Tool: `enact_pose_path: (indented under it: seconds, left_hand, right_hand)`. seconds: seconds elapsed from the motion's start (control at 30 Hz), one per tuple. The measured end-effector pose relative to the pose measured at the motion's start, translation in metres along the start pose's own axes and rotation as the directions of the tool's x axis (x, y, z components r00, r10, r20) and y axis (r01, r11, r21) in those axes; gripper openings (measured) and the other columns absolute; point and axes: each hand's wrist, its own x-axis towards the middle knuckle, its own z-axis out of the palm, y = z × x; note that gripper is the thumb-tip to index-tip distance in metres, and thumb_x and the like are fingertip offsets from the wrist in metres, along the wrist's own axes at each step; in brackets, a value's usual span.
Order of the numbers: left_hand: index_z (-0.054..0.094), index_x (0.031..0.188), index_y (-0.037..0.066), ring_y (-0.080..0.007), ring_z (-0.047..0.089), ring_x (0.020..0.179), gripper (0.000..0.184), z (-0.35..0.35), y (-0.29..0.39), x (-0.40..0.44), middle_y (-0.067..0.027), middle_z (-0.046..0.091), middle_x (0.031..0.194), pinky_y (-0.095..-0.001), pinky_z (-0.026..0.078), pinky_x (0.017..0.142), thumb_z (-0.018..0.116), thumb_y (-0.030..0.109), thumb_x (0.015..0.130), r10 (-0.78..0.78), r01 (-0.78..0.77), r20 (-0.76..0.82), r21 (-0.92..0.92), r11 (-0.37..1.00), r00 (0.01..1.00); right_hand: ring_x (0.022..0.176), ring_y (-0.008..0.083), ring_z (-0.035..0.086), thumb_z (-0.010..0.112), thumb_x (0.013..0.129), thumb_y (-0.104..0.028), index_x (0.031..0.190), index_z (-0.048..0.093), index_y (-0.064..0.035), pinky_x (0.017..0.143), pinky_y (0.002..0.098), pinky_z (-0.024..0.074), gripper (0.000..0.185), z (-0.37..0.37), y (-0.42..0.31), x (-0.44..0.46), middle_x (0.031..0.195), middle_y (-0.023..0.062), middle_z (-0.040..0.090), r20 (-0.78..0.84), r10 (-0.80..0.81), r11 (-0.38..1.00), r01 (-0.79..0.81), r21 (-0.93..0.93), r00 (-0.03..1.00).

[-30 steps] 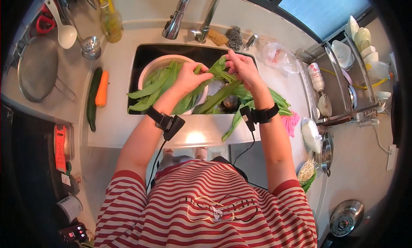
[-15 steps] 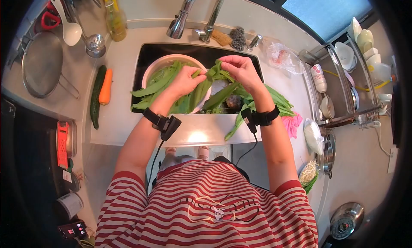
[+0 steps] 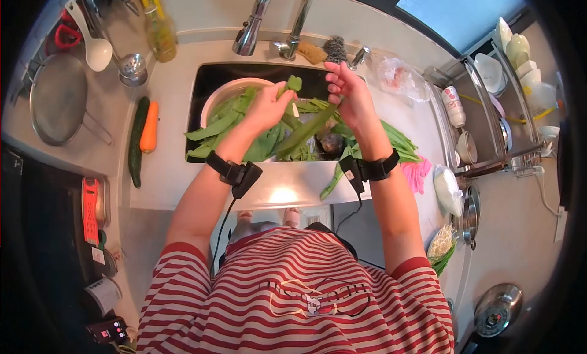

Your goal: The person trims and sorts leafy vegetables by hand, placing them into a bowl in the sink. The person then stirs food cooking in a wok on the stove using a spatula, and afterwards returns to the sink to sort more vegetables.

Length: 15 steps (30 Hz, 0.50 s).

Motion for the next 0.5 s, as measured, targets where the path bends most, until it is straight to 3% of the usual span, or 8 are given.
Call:
enact_pose_path:
  seconds: [0.07, 0.13, 0.2, 0.23, 0.33, 0.4, 0.43, 0.5]
  left_hand:
    - [0.059, 0.091, 0.002, -0.0058, 0.050, 0.071, 0.020, 0.021, 0.009, -0.005, -0.0017, 0.060, 0.077, -0.0229, 0.042, 0.062, 0.063, 0.016, 0.078, 0.172, -0.179, -0.061, -0.143, 0.973, 0.983]
    - [0.059, 0.086, 0.001, -0.0054, 0.049, 0.070, 0.019, 0.030, 0.017, -0.008, -0.0009, 0.059, 0.076, -0.0230, 0.041, 0.061, 0.066, 0.015, 0.075, 0.245, -0.238, 0.017, -0.170, 0.956, 0.970]
    - [0.062, 0.087, 0.000, -0.0037, 0.050, 0.074, 0.014, 0.036, 0.010, -0.003, 0.0019, 0.059, 0.081, -0.0206, 0.043, 0.065, 0.066, 0.006, 0.075, 0.414, -0.410, -0.030, 0.100, 0.907, 0.910]
    - [0.063, 0.084, -0.001, -0.0044, 0.050, 0.069, 0.013, 0.040, 0.013, -0.008, 0.0011, 0.059, 0.075, -0.0210, 0.042, 0.062, 0.067, 0.006, 0.073, 0.282, -0.287, -0.059, -0.154, 0.945, 0.958]
    - [0.060, 0.080, -0.001, -0.0062, 0.047, 0.062, 0.017, 0.030, 0.008, -0.008, -0.0044, 0.056, 0.064, -0.0245, 0.041, 0.058, 0.068, 0.011, 0.070, 0.259, -0.261, -0.097, -0.001, 0.965, 0.961]
    - [0.060, 0.080, -0.001, -0.0090, 0.050, 0.061, 0.018, 0.025, 0.011, -0.011, -0.0067, 0.057, 0.064, -0.0257, 0.042, 0.058, 0.068, 0.012, 0.070, 0.290, -0.293, -0.093, -0.017, 0.956, 0.953]
    - [0.060, 0.080, -0.001, -0.0118, 0.053, 0.060, 0.019, 0.022, 0.013, -0.012, -0.0091, 0.058, 0.064, -0.0269, 0.042, 0.057, 0.067, 0.013, 0.070, 0.321, -0.325, -0.088, -0.030, 0.945, 0.943]
    - [0.060, 0.081, -0.001, -0.0163, 0.055, 0.061, 0.019, 0.021, 0.007, -0.011, -0.0119, 0.059, 0.066, -0.0280, 0.043, 0.058, 0.067, 0.014, 0.070, 0.345, -0.341, -0.094, 0.056, 0.938, 0.934]
  right_hand:
    - [0.063, 0.0078, 0.043, 0.050, 0.086, -0.032, 0.099, 0.058, -0.0056, 0.054, 0.0213, 0.0330, 0.030, 0.000, 0.004, 0.002, 0.074, -0.0020, 0.053, 0.024, 0.039, 0.977, -0.044, 0.209, 0.999]
    - [0.068, 0.0116, 0.046, 0.047, 0.087, -0.029, 0.103, 0.056, -0.0014, 0.054, 0.0231, 0.0343, 0.033, 0.000, 0.015, 0.005, 0.077, 0.0015, 0.055, 0.097, 0.016, 0.924, -0.052, 0.379, 0.995]
    - [0.071, 0.0121, 0.049, 0.047, 0.087, -0.025, 0.102, 0.056, -0.0006, 0.059, 0.0229, 0.0385, 0.030, 0.003, 0.021, 0.004, 0.080, 0.0025, 0.057, 0.092, -0.046, 0.905, 0.003, 0.425, 0.995]
    - [0.071, 0.0121, 0.049, 0.047, 0.087, -0.025, 0.102, 0.056, -0.0006, 0.059, 0.0229, 0.0385, 0.030, 0.007, 0.021, 0.002, 0.080, 0.0025, 0.057, 0.094, -0.046, 0.905, 0.001, 0.425, 0.995]
    - [0.077, 0.0107, 0.052, 0.049, 0.087, -0.022, 0.101, 0.057, -0.0019, 0.066, 0.0231, 0.0423, 0.026, 0.013, 0.016, -0.004, 0.085, 0.0035, 0.059, -0.021, -0.073, 0.904, 0.075, 0.421, 0.997]
    - [0.080, 0.0069, 0.052, 0.055, 0.084, -0.023, 0.096, 0.059, -0.0031, 0.068, 0.0224, 0.0432, 0.024, 0.006, 0.015, -0.006, 0.087, 0.0024, 0.059, -0.040, -0.114, 0.974, 0.103, -0.204, 0.993]
    - [0.070, 0.0048, 0.053, 0.060, 0.080, -0.019, 0.092, 0.059, -0.0025, 0.057, 0.0202, 0.0430, 0.020, 0.003, 0.013, -0.009, 0.079, 0.0019, 0.060, 0.014, -0.137, 0.913, 0.131, -0.386, 0.991]
    - [0.064, 0.0050, 0.053, 0.061, 0.080, -0.017, 0.088, 0.060, -0.0020, 0.053, 0.0197, 0.0421, 0.017, -0.007, 0.016, -0.004, 0.073, 0.0013, 0.059, 0.060, -0.135, 0.839, 0.146, -0.524, 0.989]
